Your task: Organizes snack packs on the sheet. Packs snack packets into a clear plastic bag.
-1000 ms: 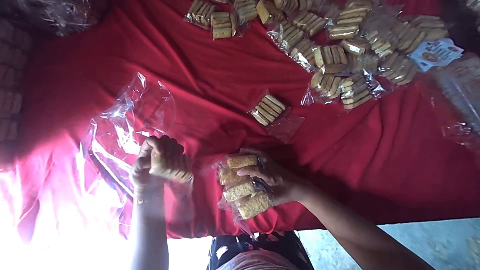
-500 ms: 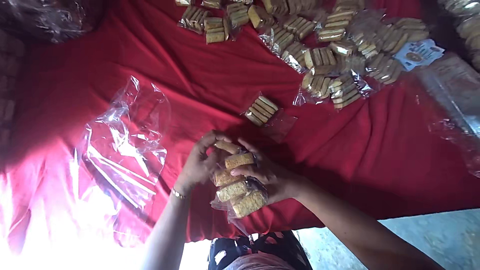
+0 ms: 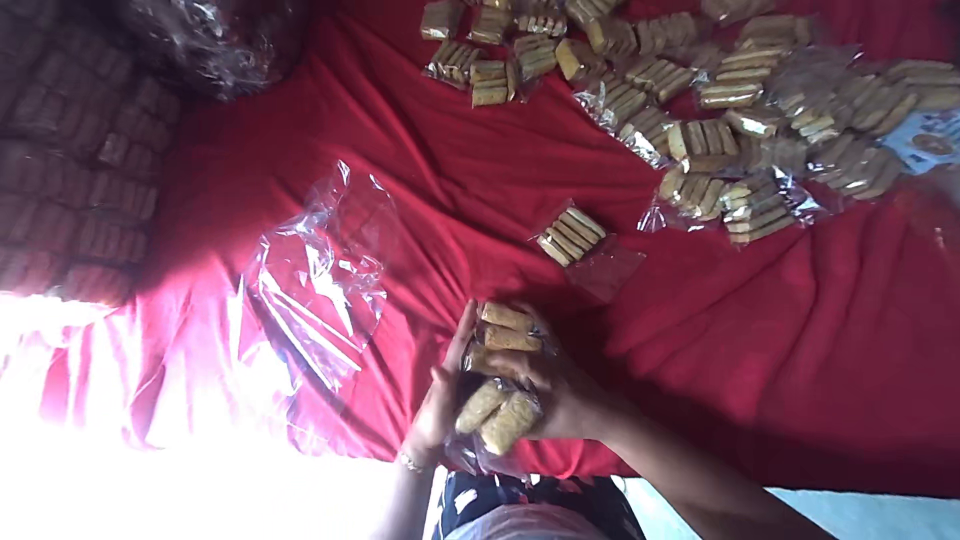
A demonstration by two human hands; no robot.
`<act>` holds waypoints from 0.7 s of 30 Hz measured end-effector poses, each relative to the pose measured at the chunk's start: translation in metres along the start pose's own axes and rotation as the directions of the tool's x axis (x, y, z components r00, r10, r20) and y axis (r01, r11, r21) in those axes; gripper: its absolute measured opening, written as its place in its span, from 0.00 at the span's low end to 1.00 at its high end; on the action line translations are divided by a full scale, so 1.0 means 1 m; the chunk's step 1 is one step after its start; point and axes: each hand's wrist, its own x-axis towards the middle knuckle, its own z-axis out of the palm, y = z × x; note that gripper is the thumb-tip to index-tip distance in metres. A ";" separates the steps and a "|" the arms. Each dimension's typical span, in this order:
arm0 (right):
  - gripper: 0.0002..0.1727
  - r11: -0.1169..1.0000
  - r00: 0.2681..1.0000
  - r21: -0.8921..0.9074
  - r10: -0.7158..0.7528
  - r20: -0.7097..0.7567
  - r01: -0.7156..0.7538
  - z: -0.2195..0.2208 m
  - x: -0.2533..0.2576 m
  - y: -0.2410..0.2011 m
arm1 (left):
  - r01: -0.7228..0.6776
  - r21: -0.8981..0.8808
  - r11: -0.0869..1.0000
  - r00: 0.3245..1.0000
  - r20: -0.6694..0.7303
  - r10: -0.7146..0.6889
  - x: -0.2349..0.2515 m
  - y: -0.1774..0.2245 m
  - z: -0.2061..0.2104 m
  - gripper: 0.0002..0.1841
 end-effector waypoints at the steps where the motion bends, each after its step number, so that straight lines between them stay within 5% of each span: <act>1: 0.47 1.000 1.000 0.019 0.012 0.028 -0.013 0.001 0.001 -0.006 | 0.012 0.013 1.000 0.999 -0.035 -0.012 -0.001 0.000 0.008 0.58; 5: 0.49 0.996 0.993 0.058 0.055 0.106 -0.061 -0.003 0.010 -0.009 | 0.044 0.013 0.999 0.978 -0.203 -0.041 0.022 -0.005 0.020 0.57; 8: 0.38 0.998 0.999 0.063 0.025 0.032 -0.027 0.002 0.007 -0.004 | 0.101 -0.076 0.992 0.983 -0.146 -0.111 0.025 0.000 0.013 0.60; 11: 0.30 1.000 0.999 -0.028 -0.005 -0.042 0.004 0.006 0.002 -0.003 | 0.084 0.077 0.993 0.996 -0.010 -0.083 0.007 0.009 -0.002 0.64; 16: 0.29 0.999 0.997 -0.040 -0.007 -0.075 0.004 -0.004 -0.002 -0.025 | -0.007 0.098 0.995 0.999 0.036 0.004 -0.009 0.026 0.035 0.56; 18: 0.29 1.000 0.997 -0.028 -0.012 -0.071 0.010 -0.013 -0.010 -0.028 | 0.041 0.247 0.968 0.992 0.103 -0.068 -0.008 0.041 0.036 0.50; 19: 0.30 1.000 0.998 -0.004 -0.005 -0.060 0.005 -0.015 -0.016 -0.025 | 0.092 0.468 0.879 0.988 0.068 -0.140 -0.005 0.053 0.031 0.46; 21: 0.30 1.000 0.999 0.007 0.012 -0.030 -0.012 -0.018 -0.021 -0.018 | 0.287 0.837 0.465 0.957 -0.236 -0.166 0.018 0.076 0.013 0.38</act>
